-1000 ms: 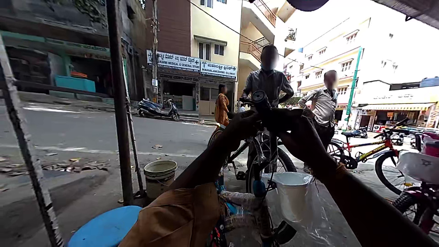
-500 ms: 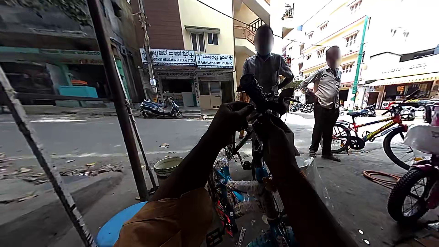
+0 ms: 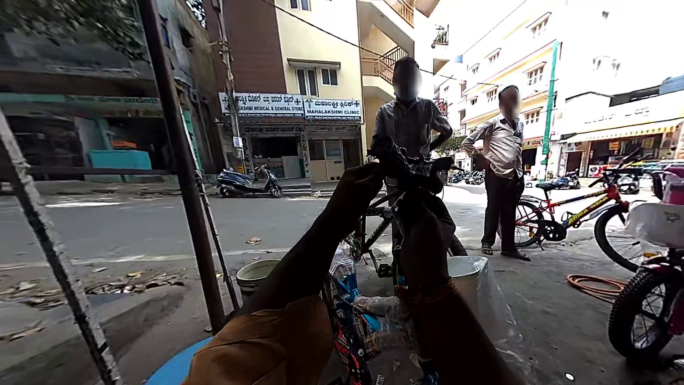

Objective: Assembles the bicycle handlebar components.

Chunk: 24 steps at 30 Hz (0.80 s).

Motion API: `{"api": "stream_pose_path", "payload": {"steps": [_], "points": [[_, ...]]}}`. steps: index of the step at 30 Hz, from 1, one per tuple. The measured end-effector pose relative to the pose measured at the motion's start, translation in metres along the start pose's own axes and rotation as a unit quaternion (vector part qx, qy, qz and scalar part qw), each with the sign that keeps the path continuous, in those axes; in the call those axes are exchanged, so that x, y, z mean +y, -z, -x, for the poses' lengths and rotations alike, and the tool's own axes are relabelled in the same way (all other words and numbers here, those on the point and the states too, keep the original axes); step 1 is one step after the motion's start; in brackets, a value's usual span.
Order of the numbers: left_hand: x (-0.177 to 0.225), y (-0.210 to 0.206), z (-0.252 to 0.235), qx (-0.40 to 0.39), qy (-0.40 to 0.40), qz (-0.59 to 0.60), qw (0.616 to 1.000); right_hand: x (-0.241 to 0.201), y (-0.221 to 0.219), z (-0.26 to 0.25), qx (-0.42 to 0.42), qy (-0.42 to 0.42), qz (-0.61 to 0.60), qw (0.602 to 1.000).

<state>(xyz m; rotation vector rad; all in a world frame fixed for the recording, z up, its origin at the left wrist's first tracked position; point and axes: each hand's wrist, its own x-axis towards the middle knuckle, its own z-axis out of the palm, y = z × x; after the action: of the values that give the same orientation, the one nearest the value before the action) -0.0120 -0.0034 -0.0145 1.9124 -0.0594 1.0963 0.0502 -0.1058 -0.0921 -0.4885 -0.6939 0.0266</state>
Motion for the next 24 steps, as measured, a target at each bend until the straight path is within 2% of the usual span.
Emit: {"api": "stream_pose_path", "payload": {"steps": [5,8,12,15,18,21,24], "points": [[0.001,-0.022,-0.017,0.046,0.071,0.015,0.996,0.003,0.004,-0.004,-0.016,0.078,0.058,0.995],[-0.004,-0.025,-0.011,0.062,0.078,0.051,0.994,0.008,0.014,-0.008,-0.041,0.131,0.117,0.984],[-0.017,-0.011,0.009,-0.013,0.046,0.001,0.999,0.008,0.016,-0.009,-0.048,0.134,0.107,0.984],[-0.015,-0.005,0.021,-0.021,0.030,-0.031,0.999,0.009,0.016,-0.010,-0.043,0.145,0.120,0.981],[-0.011,-0.001,0.017,-0.033,0.067,0.008,0.997,0.005,0.018,-0.005,-0.030,0.129,0.190,0.973],[-0.005,-0.002,0.012,-0.036,0.118,0.055,0.991,0.004,0.020,-0.003,-0.042,0.173,0.237,0.955],[0.002,0.001,0.011,-0.053,0.124,0.061,0.989,0.004,0.021,-0.003,-0.047,0.202,0.246,0.947]]}}
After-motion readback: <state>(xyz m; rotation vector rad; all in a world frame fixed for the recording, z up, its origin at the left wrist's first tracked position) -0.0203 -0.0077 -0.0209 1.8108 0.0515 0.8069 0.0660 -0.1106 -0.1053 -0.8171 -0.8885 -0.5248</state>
